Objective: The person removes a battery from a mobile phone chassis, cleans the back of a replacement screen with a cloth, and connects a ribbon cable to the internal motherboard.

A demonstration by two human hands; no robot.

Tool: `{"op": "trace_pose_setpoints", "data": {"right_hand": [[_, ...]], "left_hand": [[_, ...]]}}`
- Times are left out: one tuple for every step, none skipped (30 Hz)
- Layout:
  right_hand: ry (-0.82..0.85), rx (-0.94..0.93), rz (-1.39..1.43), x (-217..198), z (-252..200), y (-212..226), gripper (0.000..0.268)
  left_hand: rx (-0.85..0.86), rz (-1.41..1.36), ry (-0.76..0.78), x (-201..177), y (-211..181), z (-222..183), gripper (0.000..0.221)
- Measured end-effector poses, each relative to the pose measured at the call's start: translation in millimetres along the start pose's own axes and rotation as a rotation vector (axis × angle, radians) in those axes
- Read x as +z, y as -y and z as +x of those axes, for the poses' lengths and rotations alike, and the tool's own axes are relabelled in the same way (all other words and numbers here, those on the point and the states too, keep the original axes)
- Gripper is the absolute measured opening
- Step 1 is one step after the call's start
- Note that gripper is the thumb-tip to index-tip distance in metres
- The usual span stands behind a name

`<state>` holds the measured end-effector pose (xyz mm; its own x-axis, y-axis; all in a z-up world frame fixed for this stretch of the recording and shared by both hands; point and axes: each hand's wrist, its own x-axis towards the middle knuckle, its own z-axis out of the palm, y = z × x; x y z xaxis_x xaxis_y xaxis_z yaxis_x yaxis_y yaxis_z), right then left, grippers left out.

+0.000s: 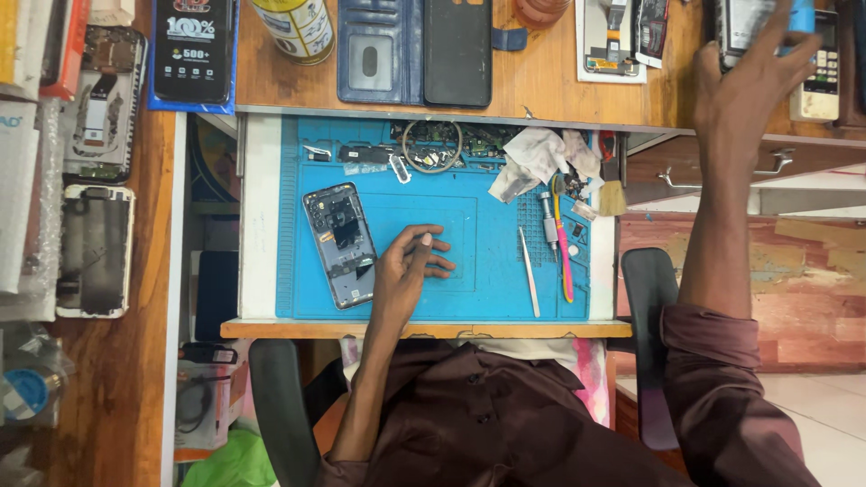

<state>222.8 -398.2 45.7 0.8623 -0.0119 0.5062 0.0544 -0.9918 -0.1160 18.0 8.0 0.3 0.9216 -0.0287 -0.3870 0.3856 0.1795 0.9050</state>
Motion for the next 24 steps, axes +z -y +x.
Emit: {"op": "trace_pose_setpoints", "data": {"right_hand": [[-0.012, -0.02, -0.002, 0.0, -2.9, 1.0, 0.074], [-0.025, -0.04, -0.004, 0.3, -5.8, 2.0, 0.073], [0.0, -0.009, 0.029, 0.3, -7.4, 1.9, 0.071], [0.002, -0.006, 0.042, -0.2, -9.3, 0.4, 0.071], [0.002, -0.004, 0.056, 0.6, -9.7, -1.4, 0.07], [-0.021, -0.03, 0.05, 1.3, -10.7, -4.6, 0.072], [-0.031, -0.042, 0.06, 4.6, -12.2, -7.1, 0.072], [-0.042, -0.053, 0.07, 8.5, -13.7, -10.5, 0.073], [-0.042, -0.05, 0.085, 11.4, -13.4, -16.3, 0.072], [-0.043, -0.044, 0.092, 15.0, -13.8, -21.4, 0.071], [-0.045, -0.037, 0.097, 17.5, -14.1, -26.0, 0.07], [-0.048, -0.026, 0.092, 19.7, -15.0, -28.2, 0.068], [-0.05, -0.002, 0.137, 19.2, -14.5, -29.4, 0.066], [-0.055, 0.022, 0.181, 16.8, -13.6, -28.4, 0.065], [-0.055, 0.06, 0.276, 11.8, -13.2, -25.9, 0.065], [-0.06, 0.088, 0.348, 7.6, -16.3, -19.0, 0.066], [-0.071, 0.119, 0.421, 2.6, -18.9, -10.5, 0.067], [-0.087, 0.139, 0.471, -3.2, -22.3, -0.2, 0.069], [-0.101, 0.162, 0.517, -11.5, -28.1, 10.5, 0.072], [-0.121, 0.14, 0.605, -15.8, -40.4, 28.1, 0.067], [-0.139, 0.117, 0.693, -17.9, -60.0, 52.4, 0.062], [-0.101, 0.095, 0.64, -24.9, -85.6, 77.4, 0.061], [-0.063, 0.074, 0.59, -34.3, -111.3, 102.7, 0.061], [-0.058, -0.002, 0.546, -41.1, -131.4, 128.2, 0.054]], "left_hand": [[-0.008, -0.003, -0.002, 0.0, 0.6, -1.3, 0.034], [0.0, 0.005, -0.002, -1.3, 0.8, -2.2, 0.034], [0.009, 0.011, 0.001, -1.2, 1.1, -1.8, 0.034], [0.017, 0.016, 0.003, -0.8, 1.4, -1.7, 0.034], [0.016, 0.017, 0.003, 0.0, 1.7, -1.4, 0.034], [0.014, 0.018, 0.002, 0.7, 1.9, -1.3, 0.034], [0.012, 0.022, -0.002, -0.5, 1.9, -2.0, 0.034], [0.01, 0.02, -0.006, -1.6, 1.8, -2.4, 0.033], [0.008, 0.015, -0.006, -1.0, 2.1, -1.8, 0.033], [0.007, 0.01, -0.005, -0.2, 2.4, -1.3, 0.033], [0.006, 0.013, -0.004, -0.1, 2.6, -1.4, 0.033], [0.005, 0.016, -0.003, -0.6, 2.5, -1.7, 0.033], [0.005, 0.019, -0.004, -0.7, 2.1, -1.6, 0.033], [0.004, 0.021, -0.006, 0.0, 1.7, -1.2, 0.033], [0.002, 0.023, -0.012, 0.4, 1.1, -1.6, 0.033], [0.0, 0.026, -0.017, 0.8, 0.1, -1.7, 0.033], [0.002, 0.027, -0.02, 0.9, -1.3, -2.3, 0.034], [0.004, 0.028, -0.023, 1.0, -3.0, -2.6, 0.034], [0.004, 0.028, -0.022, 2.2, -4.3, -3.1, 0.034], [0.012, 0.03, -0.018, 3.0, -5.6, -3.8, 0.034], [0.019, 0.032, -0.015, 3.4, -6.3, -5.3, 0.034], [0.026, 0.033, -0.014, 4.2, -6.5, -6.3, 0.035], [0.062, 0.01, 0.02, 5.7, -6.2, -6.6, 0.035], [0.097, -0.013, 0.053, 7.4, -5.0, -6.7, 0.036]]}}
